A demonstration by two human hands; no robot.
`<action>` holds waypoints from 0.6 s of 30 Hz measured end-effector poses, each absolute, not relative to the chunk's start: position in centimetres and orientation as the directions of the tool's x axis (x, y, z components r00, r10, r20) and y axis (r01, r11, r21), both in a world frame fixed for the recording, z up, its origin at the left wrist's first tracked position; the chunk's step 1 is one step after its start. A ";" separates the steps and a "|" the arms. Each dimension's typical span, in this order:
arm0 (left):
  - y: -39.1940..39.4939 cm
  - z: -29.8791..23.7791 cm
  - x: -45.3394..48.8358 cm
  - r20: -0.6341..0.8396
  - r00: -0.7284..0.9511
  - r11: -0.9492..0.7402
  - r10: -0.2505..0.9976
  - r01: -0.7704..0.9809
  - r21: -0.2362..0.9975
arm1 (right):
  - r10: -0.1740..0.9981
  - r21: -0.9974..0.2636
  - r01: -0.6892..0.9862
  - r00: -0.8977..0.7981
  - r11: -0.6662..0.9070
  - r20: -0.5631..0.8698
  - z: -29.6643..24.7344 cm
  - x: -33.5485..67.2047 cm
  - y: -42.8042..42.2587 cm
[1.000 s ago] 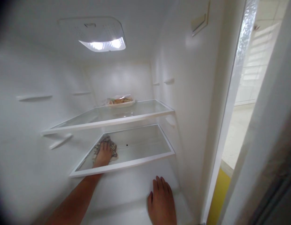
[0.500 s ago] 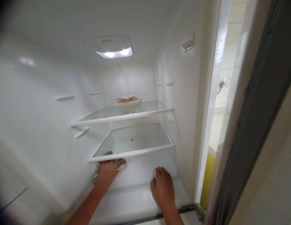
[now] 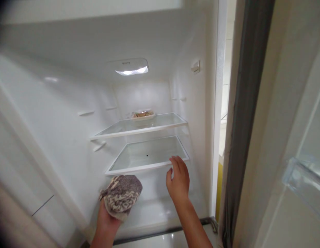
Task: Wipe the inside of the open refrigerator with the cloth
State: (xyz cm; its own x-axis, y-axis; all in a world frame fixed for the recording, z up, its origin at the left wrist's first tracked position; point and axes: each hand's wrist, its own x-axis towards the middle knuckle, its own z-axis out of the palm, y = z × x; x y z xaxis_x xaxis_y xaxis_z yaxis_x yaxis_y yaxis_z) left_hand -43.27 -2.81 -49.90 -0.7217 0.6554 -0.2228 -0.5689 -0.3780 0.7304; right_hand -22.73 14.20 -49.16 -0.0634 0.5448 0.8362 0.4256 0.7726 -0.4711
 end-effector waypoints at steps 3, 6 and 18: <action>-1.7 -50.0 -44.7 -0.034 -0.784 -0.522 0.620 -0.445 0.728 | 0.529 -0.344 0.534 -0.242 0.773 0.814 -48.3 -23.9 15.0; 0.3 -49.8 -46.3 0.180 -0.788 -0.584 0.588 -0.260 0.769 | 0.544 -0.282 0.580 -0.346 0.764 0.764 -48.8 -24.5 15.2; 13.7 -50.2 -40.6 0.261 -0.476 -0.483 0.840 -0.435 0.760 | 0.505 -0.301 0.477 -0.388 0.826 0.771 -49.3 -23.8 15.1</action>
State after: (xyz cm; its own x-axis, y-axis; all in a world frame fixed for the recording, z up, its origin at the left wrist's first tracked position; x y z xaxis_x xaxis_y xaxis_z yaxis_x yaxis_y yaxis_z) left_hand -40.60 13.73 -50.22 -0.4755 0.8400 0.2612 -0.4354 -0.4827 0.7599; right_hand -23.81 15.06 -49.27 -0.3881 0.5054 0.7707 0.4771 0.8256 -0.3012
